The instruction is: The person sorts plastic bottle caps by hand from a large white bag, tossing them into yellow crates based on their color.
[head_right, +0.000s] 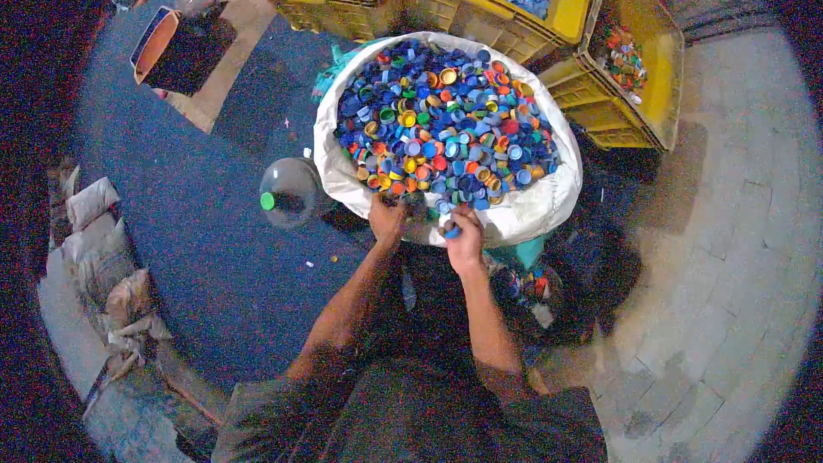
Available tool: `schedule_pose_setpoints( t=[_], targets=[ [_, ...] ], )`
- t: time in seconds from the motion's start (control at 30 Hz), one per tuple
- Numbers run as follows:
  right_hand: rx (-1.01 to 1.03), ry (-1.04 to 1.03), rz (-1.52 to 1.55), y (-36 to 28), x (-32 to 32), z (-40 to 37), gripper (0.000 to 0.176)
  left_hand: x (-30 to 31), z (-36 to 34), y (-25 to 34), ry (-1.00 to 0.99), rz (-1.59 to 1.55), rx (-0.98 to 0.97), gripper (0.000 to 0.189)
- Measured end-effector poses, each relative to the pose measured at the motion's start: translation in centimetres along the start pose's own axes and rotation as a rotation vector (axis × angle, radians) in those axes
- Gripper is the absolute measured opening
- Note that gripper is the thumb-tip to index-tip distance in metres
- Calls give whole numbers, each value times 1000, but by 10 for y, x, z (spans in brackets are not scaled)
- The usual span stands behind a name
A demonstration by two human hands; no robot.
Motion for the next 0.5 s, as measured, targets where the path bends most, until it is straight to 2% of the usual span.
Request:
schedule_pose_setpoints(
  t=[0.03, 0.1, 0.13, 0.17, 0.23, 0.37, 0.47, 0.5],
  targets=[
    [-2, 43, -95, 1, 4, 9, 27, 2, -1, -2, -11, -69, -41, 30],
    [406, 204, -865, -12, -12, 15, 29, 8, -4, -8, -32, -203, -125, 24],
    [616, 283, -1247, -16, -23, 16, 30, 9, -5, -16, -76, -364, -38, 21],
    [831, 243, -1419, -22, -35, 15, 31, 12, -7, -21, -120, -525, 49, 18],
    [871, 278, -1529, -19, -43, 23, 33, 15, -11, -29, -180, -875, 266, 10],
    [884, 311, -1724, -22, -62, 15, 37, 19, -6, -55, -171, -1135, 354, 12],
    [839, 306, -1837, -22, -64, 18, 41, 23, -4, -62, -137, -1086, 286, 15],
    [805, 318, -1886, -21, -65, 19, 41, 22, 1, -67, -91, -899, 195, 18]
  ],
)
Point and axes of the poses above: each hand's wrist, its own z-axis towards the middle knuckle, its own x-axis out of the back of the hand, y = z × x, the point moved 4 cm from there along z, towards the middle knuckle, and after that the axes turned 8 degrees about -x, right-handed, at the moved point
